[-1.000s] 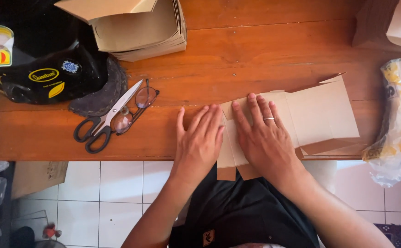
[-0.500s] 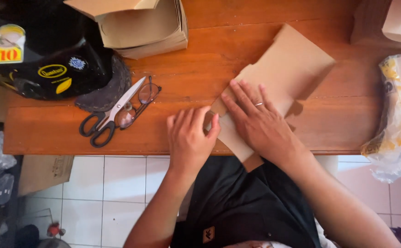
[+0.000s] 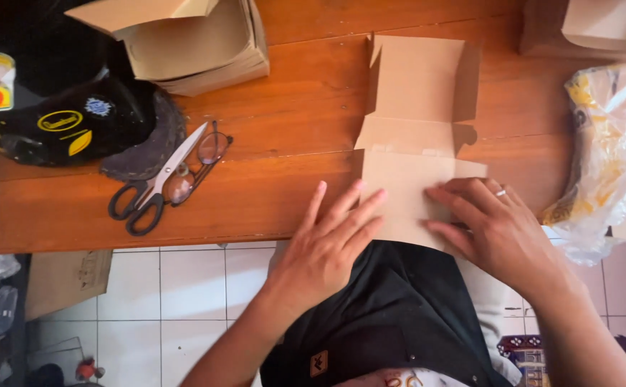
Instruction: The person folds a flat cardboard box blank into a three-dimensional box by hand, aligning edges and tucking flaps to form the sides and base. The finished box is placed on a stack of similar boxes on the table.
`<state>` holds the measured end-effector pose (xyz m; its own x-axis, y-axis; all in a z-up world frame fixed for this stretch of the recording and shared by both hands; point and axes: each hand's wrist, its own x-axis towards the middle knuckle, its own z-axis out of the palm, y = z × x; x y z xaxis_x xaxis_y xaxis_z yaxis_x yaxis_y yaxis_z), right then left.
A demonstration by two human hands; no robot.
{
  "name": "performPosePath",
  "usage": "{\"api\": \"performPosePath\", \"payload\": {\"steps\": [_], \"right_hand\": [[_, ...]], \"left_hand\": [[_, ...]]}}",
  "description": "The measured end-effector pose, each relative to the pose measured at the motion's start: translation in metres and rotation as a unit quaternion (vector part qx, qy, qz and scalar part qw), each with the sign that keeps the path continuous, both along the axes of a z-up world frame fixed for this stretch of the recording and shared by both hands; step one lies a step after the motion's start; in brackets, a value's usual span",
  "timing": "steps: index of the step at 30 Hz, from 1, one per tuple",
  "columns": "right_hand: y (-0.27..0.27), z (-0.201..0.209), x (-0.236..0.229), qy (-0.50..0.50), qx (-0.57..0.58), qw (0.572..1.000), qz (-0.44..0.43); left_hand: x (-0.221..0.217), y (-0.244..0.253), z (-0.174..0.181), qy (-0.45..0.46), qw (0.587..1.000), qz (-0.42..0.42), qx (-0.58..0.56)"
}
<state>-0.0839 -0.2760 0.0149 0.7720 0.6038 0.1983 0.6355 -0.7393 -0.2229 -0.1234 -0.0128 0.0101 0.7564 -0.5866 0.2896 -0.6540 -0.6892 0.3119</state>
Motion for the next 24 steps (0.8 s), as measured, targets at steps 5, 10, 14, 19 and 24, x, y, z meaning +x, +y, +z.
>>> {"api": "performPosePath", "payload": {"steps": [5, 10, 14, 19, 24], "right_hand": [[-0.022, -0.008, -0.018, 0.086, 0.057, 0.994, 0.037], [-0.029, -0.014, -0.029, -0.036, -0.009, 0.998, 0.042], [-0.017, -0.02, -0.029, -0.082, -0.089, 0.993, 0.007], [-0.016, -0.021, -0.025, -0.105, -0.044, 0.993, 0.022], [-0.016, -0.023, -0.017, -0.093, 0.016, 0.996, 0.005]], "left_hand": [[0.015, 0.021, 0.0, -0.038, 0.998, 0.0, 0.057], [0.01, 0.026, -0.011, -0.086, 0.984, 0.022, 0.153], [0.007, 0.011, -0.014, -0.095, 0.986, 0.008, 0.139], [0.007, -0.005, -0.011, -0.113, 0.985, -0.039, 0.128], [0.016, -0.003, -0.008, -0.119, 0.993, -0.008, 0.015]]}}
